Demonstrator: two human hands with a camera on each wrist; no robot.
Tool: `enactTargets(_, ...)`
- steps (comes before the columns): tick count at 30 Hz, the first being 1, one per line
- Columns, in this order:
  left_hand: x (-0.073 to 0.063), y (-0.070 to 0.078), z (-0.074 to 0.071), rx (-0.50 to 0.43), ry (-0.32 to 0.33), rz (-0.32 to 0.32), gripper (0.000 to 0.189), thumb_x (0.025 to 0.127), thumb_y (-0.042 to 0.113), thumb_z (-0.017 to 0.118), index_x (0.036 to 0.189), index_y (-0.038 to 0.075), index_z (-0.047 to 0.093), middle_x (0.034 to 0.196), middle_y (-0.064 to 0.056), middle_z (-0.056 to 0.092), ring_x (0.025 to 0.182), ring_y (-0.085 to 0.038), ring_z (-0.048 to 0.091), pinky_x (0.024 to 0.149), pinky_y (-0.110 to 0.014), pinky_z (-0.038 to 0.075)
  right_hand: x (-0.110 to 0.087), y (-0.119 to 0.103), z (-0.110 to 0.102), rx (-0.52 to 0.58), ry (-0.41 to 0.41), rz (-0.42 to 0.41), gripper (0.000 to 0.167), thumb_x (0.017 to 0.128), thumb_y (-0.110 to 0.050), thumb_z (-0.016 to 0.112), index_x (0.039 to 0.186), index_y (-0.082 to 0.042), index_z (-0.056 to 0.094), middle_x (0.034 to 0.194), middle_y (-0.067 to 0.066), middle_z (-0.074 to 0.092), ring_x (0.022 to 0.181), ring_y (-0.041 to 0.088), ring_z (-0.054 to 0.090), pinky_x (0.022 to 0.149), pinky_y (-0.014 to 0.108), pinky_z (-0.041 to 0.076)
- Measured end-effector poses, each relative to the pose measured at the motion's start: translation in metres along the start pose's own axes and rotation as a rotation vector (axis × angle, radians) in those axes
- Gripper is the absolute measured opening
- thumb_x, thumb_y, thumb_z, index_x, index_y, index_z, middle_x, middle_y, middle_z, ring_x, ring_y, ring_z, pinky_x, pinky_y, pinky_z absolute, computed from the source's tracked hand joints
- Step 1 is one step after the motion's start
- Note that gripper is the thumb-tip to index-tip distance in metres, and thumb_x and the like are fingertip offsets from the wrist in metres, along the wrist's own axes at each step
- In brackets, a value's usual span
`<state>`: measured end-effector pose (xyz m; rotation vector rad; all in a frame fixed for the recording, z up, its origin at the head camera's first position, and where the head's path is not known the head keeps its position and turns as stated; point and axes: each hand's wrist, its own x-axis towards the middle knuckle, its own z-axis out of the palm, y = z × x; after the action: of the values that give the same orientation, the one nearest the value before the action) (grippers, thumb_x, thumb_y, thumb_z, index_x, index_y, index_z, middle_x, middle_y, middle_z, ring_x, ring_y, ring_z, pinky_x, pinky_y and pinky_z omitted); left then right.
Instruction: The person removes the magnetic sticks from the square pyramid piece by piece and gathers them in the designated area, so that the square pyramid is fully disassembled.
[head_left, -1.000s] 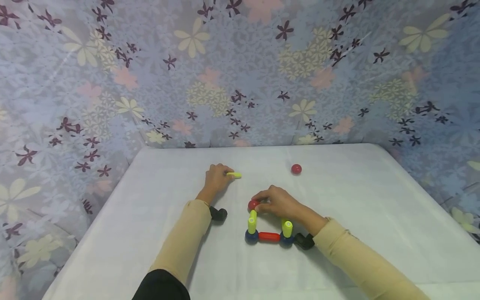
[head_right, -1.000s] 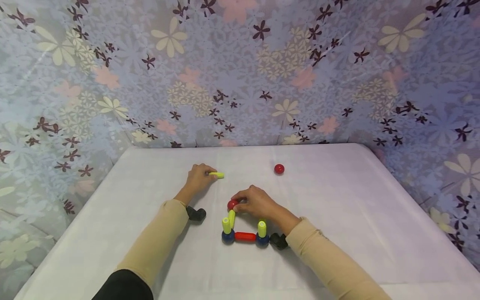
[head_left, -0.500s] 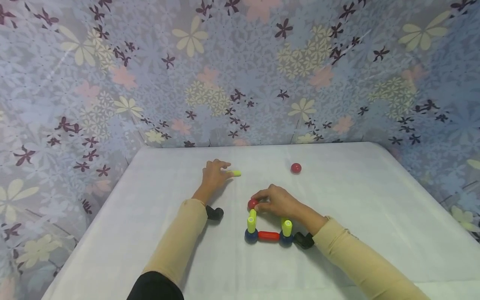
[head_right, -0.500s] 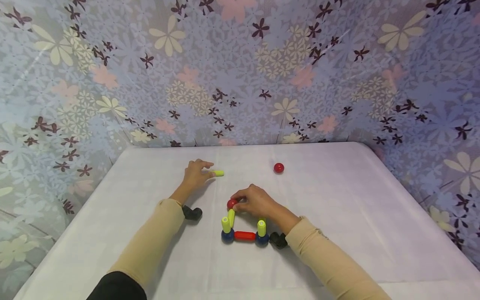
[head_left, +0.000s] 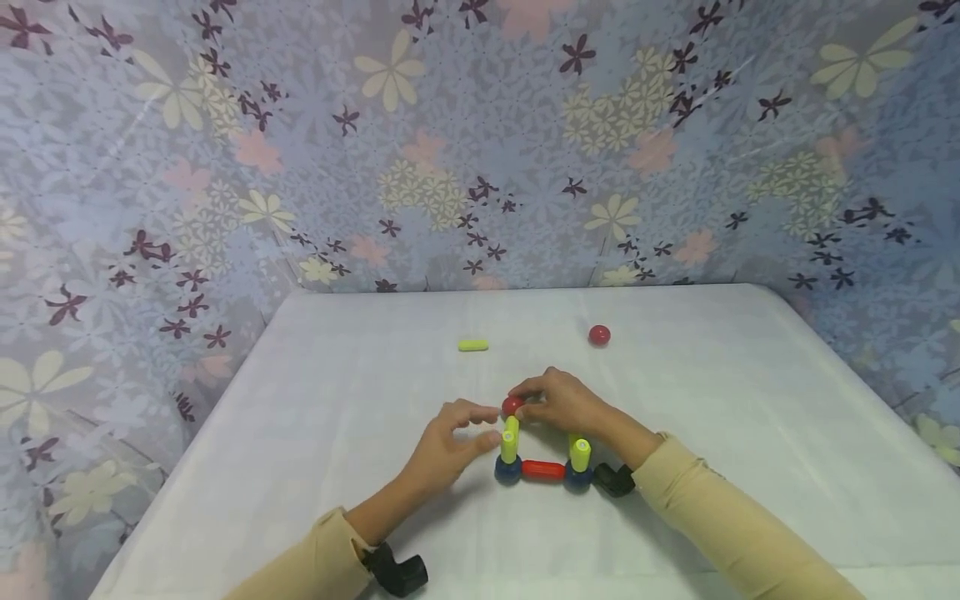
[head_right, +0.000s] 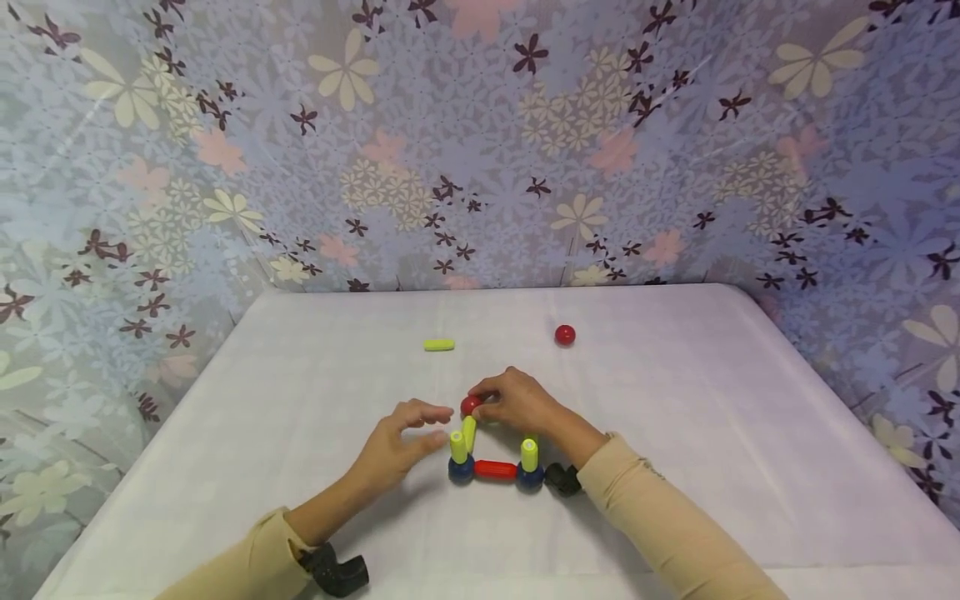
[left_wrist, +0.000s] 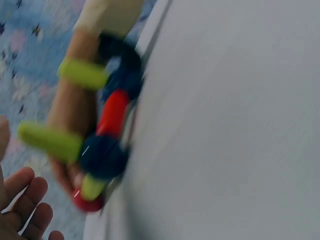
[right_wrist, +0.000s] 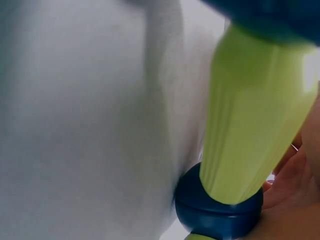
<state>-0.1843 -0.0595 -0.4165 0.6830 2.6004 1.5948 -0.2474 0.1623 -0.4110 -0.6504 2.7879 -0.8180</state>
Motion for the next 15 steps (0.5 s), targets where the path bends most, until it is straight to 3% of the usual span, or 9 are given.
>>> enactTargets(5,-0.014,0.002,0.015,-0.003,-0.033,-0.01,0.039,0.079,0.033,0.074,0.114,0.019,0.066,0.11,0.008,0.066,0.103,-0.014,0.049,0.09,-0.038,0.04,-0.001,-0.001,0.0,0.005,0.002,0.003,0.034,0.079,-0.029,0.075,0.112,-0.021,0.07,0.098,-0.01,0.072,0.086,0.013,0.051,0.074,0.027,0.041)
enactTargets(11,-0.013,0.006,0.022,0.067,0.009,-0.037,0.031,0.078,0.031,0.075,0.105,0.019,0.068,0.106,0.008,0.068,0.101,-0.011,0.05,0.092,-0.037,0.035,-0.002,-0.001,-0.003,-0.035,-0.003,0.004,0.034,0.08,-0.03,0.074,0.113,-0.022,0.069,0.098,-0.011,0.071,0.086,0.011,0.05,0.075,0.027,0.042)
enactTargets(15,-0.01,0.008,0.022,0.097,0.028,-0.044,0.025,0.078,0.029,0.075,0.1,0.017,0.069,0.102,0.006,0.069,0.099,-0.014,0.051,0.089,-0.036,0.033,-0.004,-0.005,-0.01,-0.061,-0.046,-0.001,0.037,0.082,-0.028,0.072,0.118,-0.019,0.067,0.107,-0.006,0.071,0.09,0.013,0.054,0.079,0.03,0.045)
